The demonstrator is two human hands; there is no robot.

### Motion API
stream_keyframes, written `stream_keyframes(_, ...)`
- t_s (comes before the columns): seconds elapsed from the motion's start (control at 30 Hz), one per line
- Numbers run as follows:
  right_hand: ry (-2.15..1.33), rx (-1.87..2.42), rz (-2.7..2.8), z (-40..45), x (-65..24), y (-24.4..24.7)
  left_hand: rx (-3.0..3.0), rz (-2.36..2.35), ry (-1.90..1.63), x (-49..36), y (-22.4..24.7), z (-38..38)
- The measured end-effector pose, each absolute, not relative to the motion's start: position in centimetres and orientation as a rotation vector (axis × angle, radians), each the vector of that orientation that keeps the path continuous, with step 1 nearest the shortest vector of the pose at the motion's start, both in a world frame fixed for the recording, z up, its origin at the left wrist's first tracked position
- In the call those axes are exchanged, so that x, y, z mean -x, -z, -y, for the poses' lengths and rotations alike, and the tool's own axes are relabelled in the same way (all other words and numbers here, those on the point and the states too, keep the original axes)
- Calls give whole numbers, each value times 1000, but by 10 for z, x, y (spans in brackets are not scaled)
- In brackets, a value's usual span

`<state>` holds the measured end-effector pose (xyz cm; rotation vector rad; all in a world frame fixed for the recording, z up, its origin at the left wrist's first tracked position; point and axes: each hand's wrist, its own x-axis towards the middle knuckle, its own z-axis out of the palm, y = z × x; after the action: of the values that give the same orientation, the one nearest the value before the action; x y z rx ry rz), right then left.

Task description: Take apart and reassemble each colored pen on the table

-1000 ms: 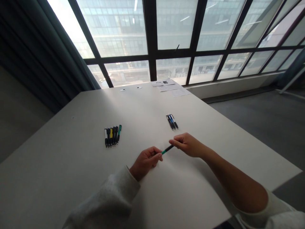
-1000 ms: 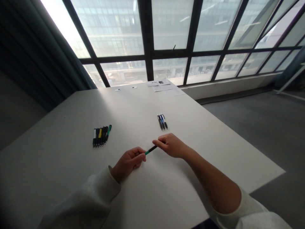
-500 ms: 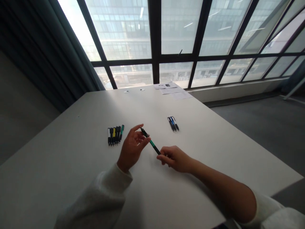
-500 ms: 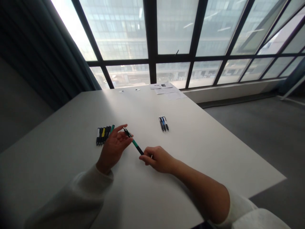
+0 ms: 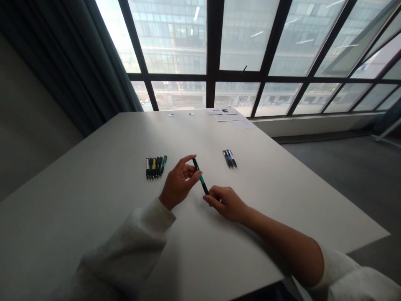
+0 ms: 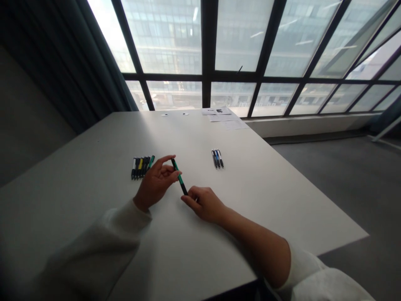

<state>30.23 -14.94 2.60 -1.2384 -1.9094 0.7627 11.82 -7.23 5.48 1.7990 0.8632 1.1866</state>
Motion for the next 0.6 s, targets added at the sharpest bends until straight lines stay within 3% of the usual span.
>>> stream_keyframes(0.2,-746,1266,2036,145,-302,-18,-1781,-892,-1136,-122,-43,68)
stream_keyframes(0.6,-233,1799,2234,135,-292,-14,-1438,-1085,-1244,-137,-19,47)
